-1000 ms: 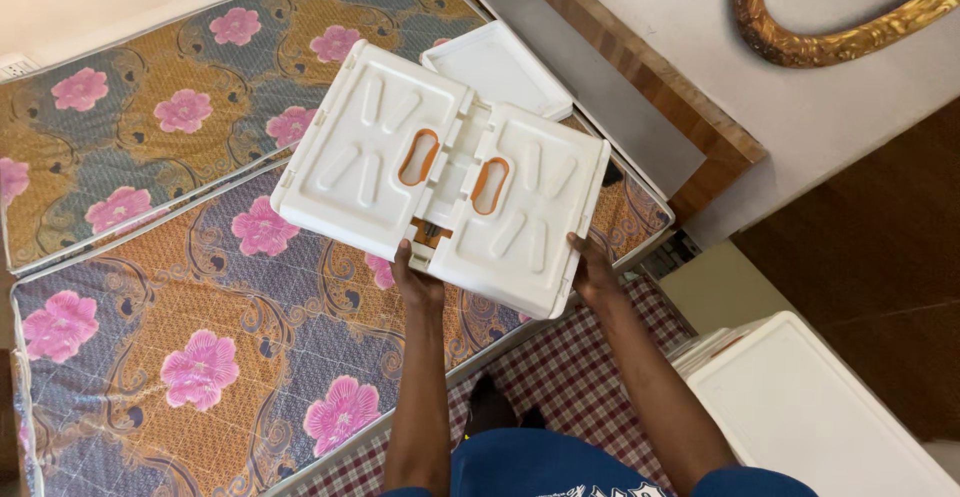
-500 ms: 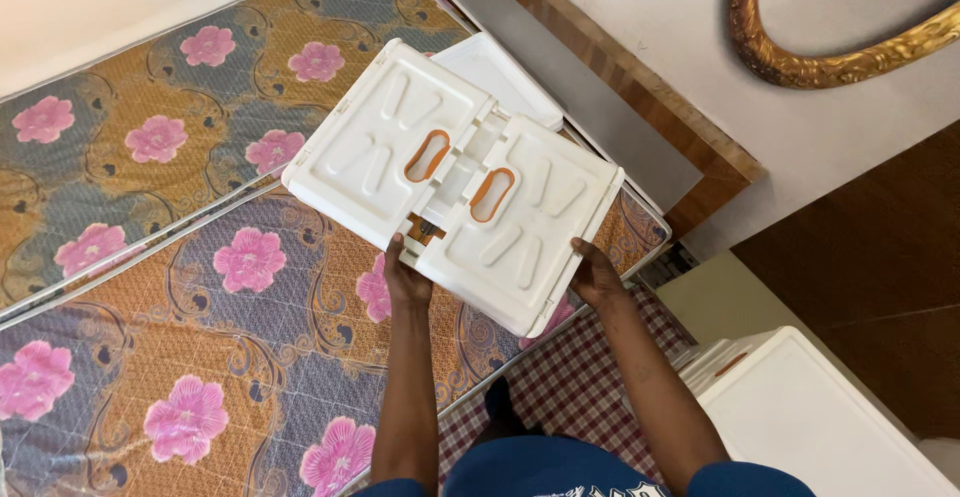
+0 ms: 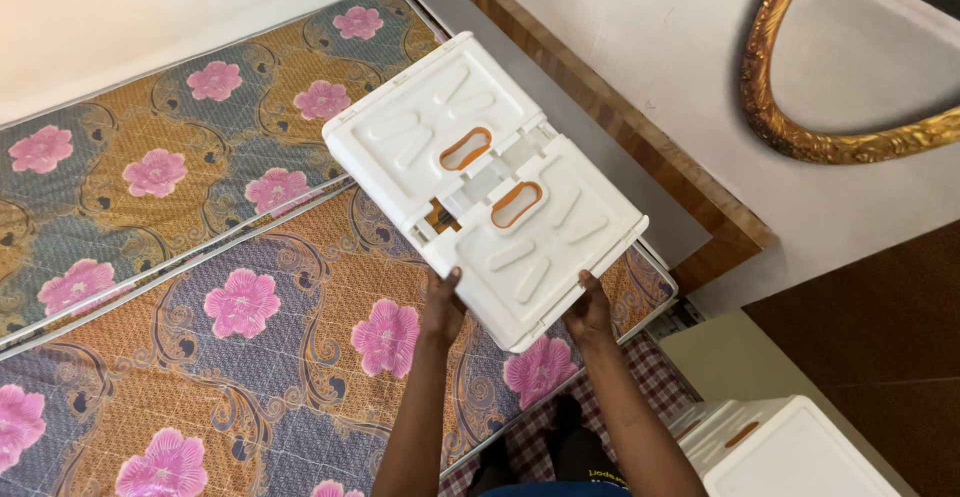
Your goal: The person assembles a white plastic cooler by hand on a floral-patterned mattress. They remove the lid, place it aside, then fold down the side panels and secure them to form the cooler body.
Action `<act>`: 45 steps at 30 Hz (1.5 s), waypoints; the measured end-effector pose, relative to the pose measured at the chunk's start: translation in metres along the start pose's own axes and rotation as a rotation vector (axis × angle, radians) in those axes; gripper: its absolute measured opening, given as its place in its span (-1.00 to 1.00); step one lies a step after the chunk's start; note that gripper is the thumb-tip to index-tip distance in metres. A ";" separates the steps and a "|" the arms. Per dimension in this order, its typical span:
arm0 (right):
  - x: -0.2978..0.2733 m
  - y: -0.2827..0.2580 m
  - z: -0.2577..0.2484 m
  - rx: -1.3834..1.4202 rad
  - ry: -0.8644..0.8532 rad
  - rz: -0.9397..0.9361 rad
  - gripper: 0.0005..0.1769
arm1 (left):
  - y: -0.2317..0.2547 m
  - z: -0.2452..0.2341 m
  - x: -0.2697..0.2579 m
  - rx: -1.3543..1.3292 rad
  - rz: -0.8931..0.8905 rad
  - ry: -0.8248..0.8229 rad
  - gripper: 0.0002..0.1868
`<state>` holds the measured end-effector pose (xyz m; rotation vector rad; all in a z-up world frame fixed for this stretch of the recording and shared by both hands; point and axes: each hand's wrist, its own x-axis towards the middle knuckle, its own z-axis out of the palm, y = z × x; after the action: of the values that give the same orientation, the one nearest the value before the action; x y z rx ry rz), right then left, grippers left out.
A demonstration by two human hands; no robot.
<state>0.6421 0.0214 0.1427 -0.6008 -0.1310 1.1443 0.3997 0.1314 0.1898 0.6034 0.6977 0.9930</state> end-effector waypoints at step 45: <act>0.416 0.000 -0.152 -0.197 0.039 0.143 -0.22 | -0.204 -0.004 0.308 -0.258 0.100 0.404 -0.15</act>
<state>0.8789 0.3306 -0.0683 -0.8174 -0.1706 1.2662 0.6200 0.3220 -0.0380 0.2124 0.8819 1.2928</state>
